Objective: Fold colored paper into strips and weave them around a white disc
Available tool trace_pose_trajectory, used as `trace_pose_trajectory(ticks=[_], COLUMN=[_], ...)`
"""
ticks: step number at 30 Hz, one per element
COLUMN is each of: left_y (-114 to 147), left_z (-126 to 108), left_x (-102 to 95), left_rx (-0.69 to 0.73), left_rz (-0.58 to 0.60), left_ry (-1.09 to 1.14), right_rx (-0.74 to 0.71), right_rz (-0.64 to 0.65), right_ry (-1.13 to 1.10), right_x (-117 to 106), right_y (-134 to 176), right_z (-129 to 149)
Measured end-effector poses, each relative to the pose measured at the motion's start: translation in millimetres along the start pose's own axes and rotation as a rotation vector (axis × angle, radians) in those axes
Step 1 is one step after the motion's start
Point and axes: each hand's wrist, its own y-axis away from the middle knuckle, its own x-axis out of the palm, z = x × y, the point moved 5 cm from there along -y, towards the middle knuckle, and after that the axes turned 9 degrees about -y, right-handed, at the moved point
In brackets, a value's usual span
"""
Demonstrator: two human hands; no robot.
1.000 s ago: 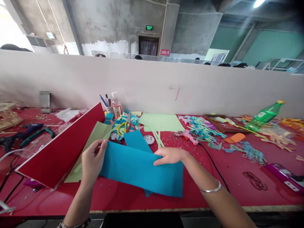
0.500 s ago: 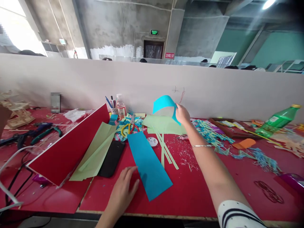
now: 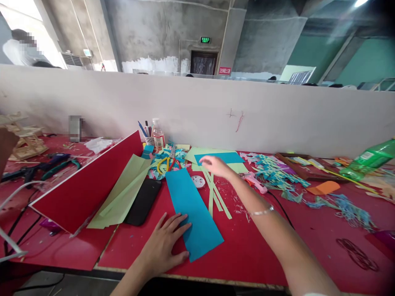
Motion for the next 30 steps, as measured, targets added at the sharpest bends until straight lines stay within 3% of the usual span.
trace_pose_trajectory(ticks=[2, 6, 8, 11, 14, 16, 19, 21, 25, 27, 30], left_y=[1, 4, 5, 5, 7, 8, 12, 15, 19, 20, 16], left_z=[-2, -6, -8, -8, -6, -4, -1, 0, 11, 30, 74], left_x=[-0.3, -0.9, -1.8, -2.0, -2.6, -4.5, -7.4, -10.1, -20.0, -29.6, -44.6], left_rx=[-0.001, 0.004, 0.02, 0.018, -0.001, -0.032, -0.112, -0.144, -0.188, -0.3, -0.573], left_rz=[-0.01, -0.012, -0.02, -0.017, -0.049, -0.121, -0.241, -0.308, -0.346, -0.357, -0.336], left_ry=[0.0, -0.019, -0.015, -0.002, 0.014, 0.025, 0.039, 0.036, -0.036, -0.102, -0.251], right_rx=[-0.046, -0.085, -0.101, -0.071, -0.04, -0.092, -0.187, -0.195, -0.071, -0.052, -0.074], right_rz=[0.079, 0.053, 0.017, -0.01, -0.035, -0.052, -0.082, -0.203, -0.355, -0.264, -0.002], right_ry=[-0.01, 0.119, 0.081, -0.145, -0.382, -0.463, -0.394, -0.31, -0.259, -0.263, -0.216], right_x=[27, 70, 79, 79, 67, 52, 20, -10, -59, -67, -55], right_y=[29, 64, 66, 59, 55, 56, 65, 75, 105, 118, 132], right_z=[21, 41, 43, 39, 33, 33, 33, 29, 12, 6, 2])
